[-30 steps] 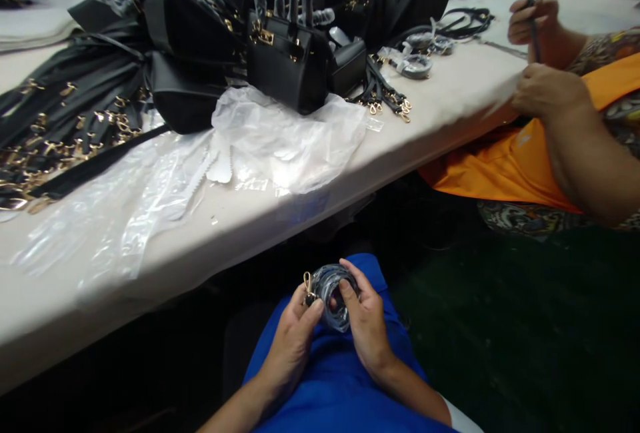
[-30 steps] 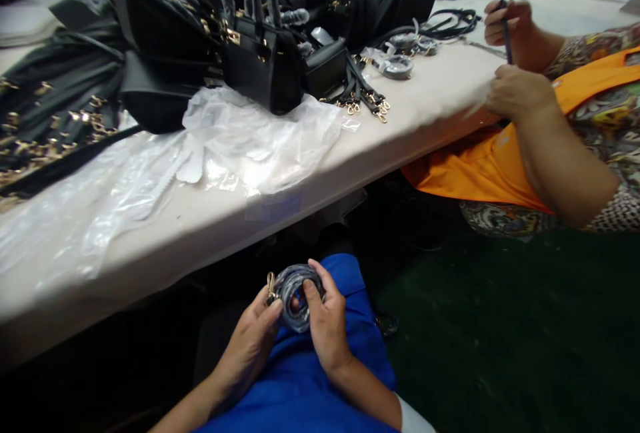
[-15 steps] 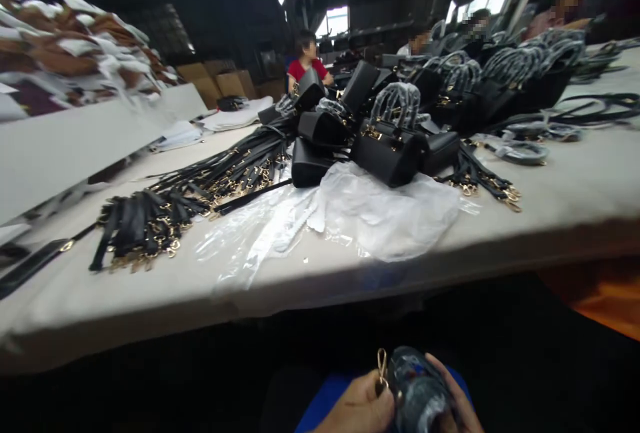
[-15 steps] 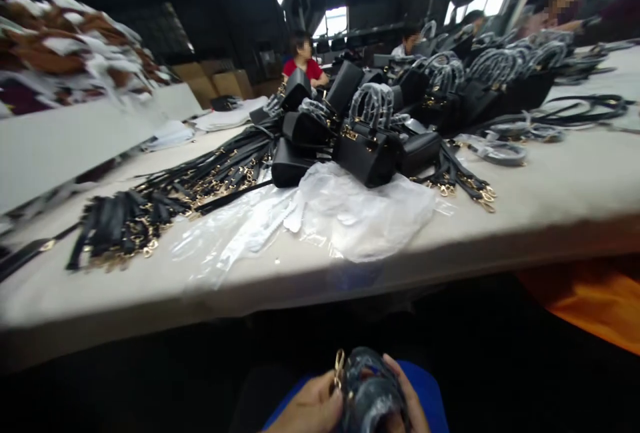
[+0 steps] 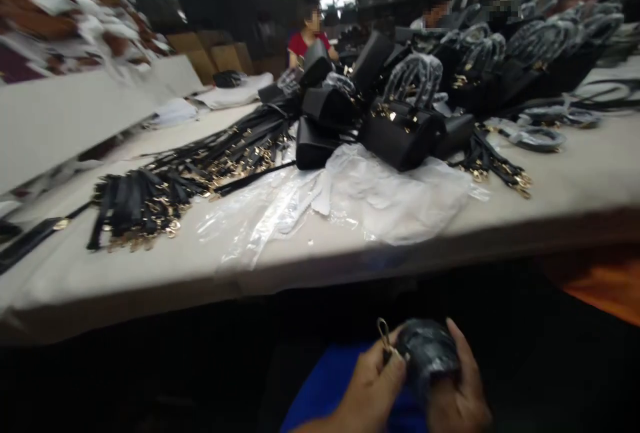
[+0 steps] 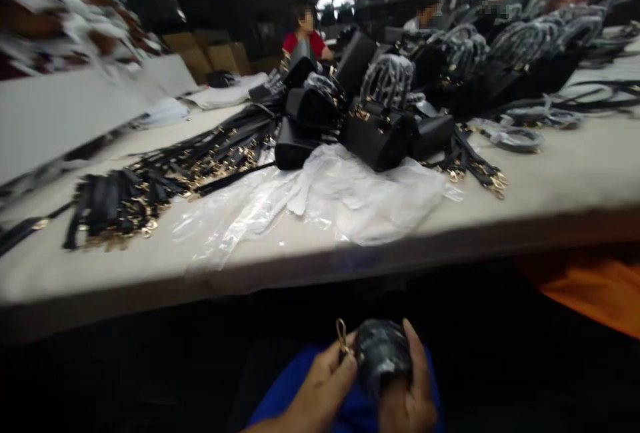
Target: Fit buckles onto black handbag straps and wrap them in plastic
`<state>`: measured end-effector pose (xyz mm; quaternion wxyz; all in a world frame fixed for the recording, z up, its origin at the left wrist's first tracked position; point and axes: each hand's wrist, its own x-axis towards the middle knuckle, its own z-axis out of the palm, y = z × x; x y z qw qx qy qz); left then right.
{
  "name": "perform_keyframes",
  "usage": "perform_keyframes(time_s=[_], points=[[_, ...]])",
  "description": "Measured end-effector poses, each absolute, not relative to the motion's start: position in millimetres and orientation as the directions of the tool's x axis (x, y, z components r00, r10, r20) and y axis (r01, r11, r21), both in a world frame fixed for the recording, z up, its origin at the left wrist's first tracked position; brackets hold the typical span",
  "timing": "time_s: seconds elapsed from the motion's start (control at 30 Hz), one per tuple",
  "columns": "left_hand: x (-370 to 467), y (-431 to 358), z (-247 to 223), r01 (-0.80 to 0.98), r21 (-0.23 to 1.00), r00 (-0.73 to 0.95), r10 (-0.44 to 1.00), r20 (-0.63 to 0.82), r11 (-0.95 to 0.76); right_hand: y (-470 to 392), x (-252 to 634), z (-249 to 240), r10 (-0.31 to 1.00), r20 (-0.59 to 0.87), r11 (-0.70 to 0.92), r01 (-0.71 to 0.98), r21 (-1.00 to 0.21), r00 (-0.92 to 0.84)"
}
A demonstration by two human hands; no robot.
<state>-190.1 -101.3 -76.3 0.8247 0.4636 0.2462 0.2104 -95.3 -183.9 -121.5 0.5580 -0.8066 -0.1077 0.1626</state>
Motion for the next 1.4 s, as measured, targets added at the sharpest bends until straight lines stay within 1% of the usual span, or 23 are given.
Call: perform_keyframes(time_s=[0.07, 0.13, 0.2, 0.3, 0.37, 0.43, 0.5, 0.57, 0.6, 0.67, 0.73, 0.8, 0.87, 0.97, 1.07, 1.13, 1.17, 1.23, 1.3, 1.33, 1.4], points=[[-189, -102, -72, -0.048, 0.887, 0.701, 0.648, -0.297, 0.459, -177, -102, -120, 0.356, 0.015, -0.264, 0.116, -0.957, 0.935], [-190, -100, -73, 0.001, 0.877, 0.699, 0.626, -0.344, 0.481, -173, -103, -123, 0.411, 0.056, -0.173, 0.138, -0.975, 0.910], [-194, -94, -75, 0.018, 0.842, 0.773, 0.528, -0.353, 0.539, -175, -100, -128, 0.448, 0.057, -0.117, 0.122, -0.986, 0.892], [-205, -81, -73, 0.098, 0.806, 0.880, 0.328, -0.344, 0.583, -185, -96, -131, 0.485, 0.042, -0.078, 0.091, -0.993, 0.874], [-211, -73, -70, 0.166, 0.797, 0.913, 0.215, -0.347, 0.581, -190, -95, -131, 0.526, -0.021, -0.043, 0.002, -0.999, 0.850], [-215, -68, -70, 0.203, 0.789, 0.920, 0.163, -0.356, 0.580, -190, -95, -130, 0.569, -0.130, 0.011, -0.166, -0.986, 0.812], [-216, -68, -72, 0.206, 0.801, 0.912, 0.186, -0.366, 0.563, -187, -94, -129, 0.588, -0.225, 0.072, -0.328, -0.942, 0.777], [-215, -71, -74, 0.195, 0.847, 0.892, 0.268, -0.363, 0.495, -184, -92, -128, 0.582, -0.257, 0.111, -0.388, -0.915, 0.771], [-215, -73, -74, 0.201, 0.871, 0.885, 0.298, -0.357, 0.448, -183, -90, -127, 0.576, -0.243, 0.114, -0.371, -0.921, 0.780], [-213, -76, -69, 0.228, 0.903, 0.882, 0.315, -0.350, 0.365, -185, -85, -127, 0.580, -0.180, 0.091, -0.283, -0.955, 0.794], [-211, -76, -62, 0.255, 0.913, 0.897, 0.275, -0.347, 0.320, -188, -80, -128, 0.606, -0.112, 0.069, -0.192, -0.979, 0.788], [-210, -74, -56, 0.279, 0.919, 0.914, 0.218, -0.343, 0.278, -192, -74, -128, 0.650, -0.074, 0.059, -0.147, -0.987, 0.756], [-211, -73, -57, 0.302, 0.932, 0.922, 0.187, -0.338, 0.200, -195, -70, -126, 0.709, -0.033, 0.065, -0.112, -0.992, 0.704], [-214, -75, -71, 0.325, 0.943, 0.912, 0.241, -0.333, 0.075, -196, -66, -119, 0.787, 0.060, 0.106, -0.039, -0.994, 0.614], [-219, -80, -88, 0.366, 0.930, 0.875, 0.325, -0.358, 0.040, -196, -66, -115, 0.798, 0.115, 0.141, 0.002, -0.990, 0.592], [-224, -83, -97, 0.420, 0.899, 0.832, 0.345, -0.435, 0.122, -196, -67, -117, 0.791, 0.122, 0.139, 0.018, -0.990, 0.600], [-226, -85, -100, 0.454, 0.866, 0.799, 0.335, -0.500, 0.209, -196, -69, -118, 0.790, 0.122, 0.137, 0.022, -0.990, 0.600], [-230, -88, -108, 0.510, 0.741, 0.716, 0.262, -0.647, 0.436, -197, -73, -124, 0.805, 0.124, 0.145, 0.012, -0.989, 0.581], [-236, -91, -116, 0.510, 0.585, 0.615, 0.208, -0.761, 0.631, -198, -79, -131, 0.821, 0.124, 0.159, -0.015, -0.987, 0.558], [-240, -93, -120, 0.504, 0.524, 0.563, 0.199, -0.802, 0.687, -199, -81, -135, 0.826, 0.118, 0.162, -0.032, -0.986, 0.552], [-249, -96, -124, 0.523, 0.462, 0.470, 0.210, -0.857, 0.716, -202, -87, -143, 0.827, 0.108, 0.162, -0.049, -0.986, 0.552]])
